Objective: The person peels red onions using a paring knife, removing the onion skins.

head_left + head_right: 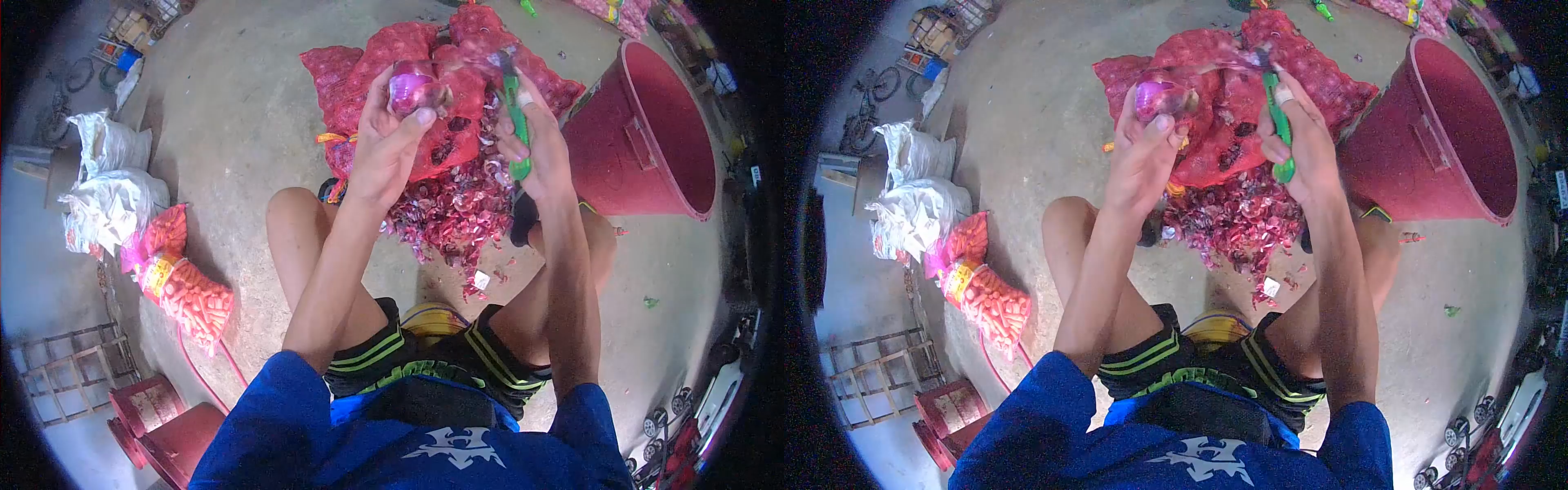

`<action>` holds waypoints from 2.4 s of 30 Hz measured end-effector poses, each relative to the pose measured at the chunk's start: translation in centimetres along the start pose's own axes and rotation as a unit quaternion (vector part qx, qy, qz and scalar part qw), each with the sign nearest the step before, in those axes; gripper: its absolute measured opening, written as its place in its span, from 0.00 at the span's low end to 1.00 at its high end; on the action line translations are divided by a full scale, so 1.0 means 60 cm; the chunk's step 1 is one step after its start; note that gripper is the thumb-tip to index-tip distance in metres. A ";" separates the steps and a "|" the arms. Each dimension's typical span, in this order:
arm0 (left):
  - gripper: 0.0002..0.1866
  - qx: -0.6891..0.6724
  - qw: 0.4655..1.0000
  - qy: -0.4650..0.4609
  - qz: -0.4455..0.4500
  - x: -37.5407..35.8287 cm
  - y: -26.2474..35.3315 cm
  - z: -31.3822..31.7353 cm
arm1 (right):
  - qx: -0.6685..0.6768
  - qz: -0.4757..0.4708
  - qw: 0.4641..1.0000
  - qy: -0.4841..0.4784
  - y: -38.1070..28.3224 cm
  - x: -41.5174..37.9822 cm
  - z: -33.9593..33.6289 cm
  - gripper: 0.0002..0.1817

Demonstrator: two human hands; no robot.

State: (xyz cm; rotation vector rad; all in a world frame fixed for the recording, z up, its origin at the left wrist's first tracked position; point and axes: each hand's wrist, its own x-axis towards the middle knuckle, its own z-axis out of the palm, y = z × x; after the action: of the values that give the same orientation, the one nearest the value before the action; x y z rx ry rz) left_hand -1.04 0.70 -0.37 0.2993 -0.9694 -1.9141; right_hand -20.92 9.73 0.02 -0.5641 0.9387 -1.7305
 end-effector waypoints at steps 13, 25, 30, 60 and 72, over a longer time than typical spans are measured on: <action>0.43 0.228 0.971 0.012 0.076 -0.008 0.020 -0.020 | -0.413 -0.201 0.884 -0.087 0.017 -0.042 0.017 0.33; 0.40 0.496 0.843 0.040 0.203 -0.003 0.022 -0.034 | -0.550 -0.272 0.780 -0.126 0.002 -0.049 0.040 0.34; 0.39 0.498 0.837 0.029 0.224 -0.002 0.017 -0.027 | -0.565 -0.284 0.765 -0.122 0.012 -0.045 0.038 0.33; 0.42 0.013 0.999 0.025 -0.023 -0.013 0.024 -0.015 | -0.349 -0.098 0.928 -0.088 -0.003 -0.039 0.024 0.30; 0.36 -0.006 0.997 0.029 -0.074 -0.009 0.019 -0.017 | -0.421 -0.112 0.896 -0.091 0.008 -0.043 0.030 0.35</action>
State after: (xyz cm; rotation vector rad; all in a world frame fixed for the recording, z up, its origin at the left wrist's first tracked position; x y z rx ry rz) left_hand 0.54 0.33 -0.31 0.4271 -0.9179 -2.0326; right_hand -18.39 11.49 0.85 -1.4154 1.5252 -1.3627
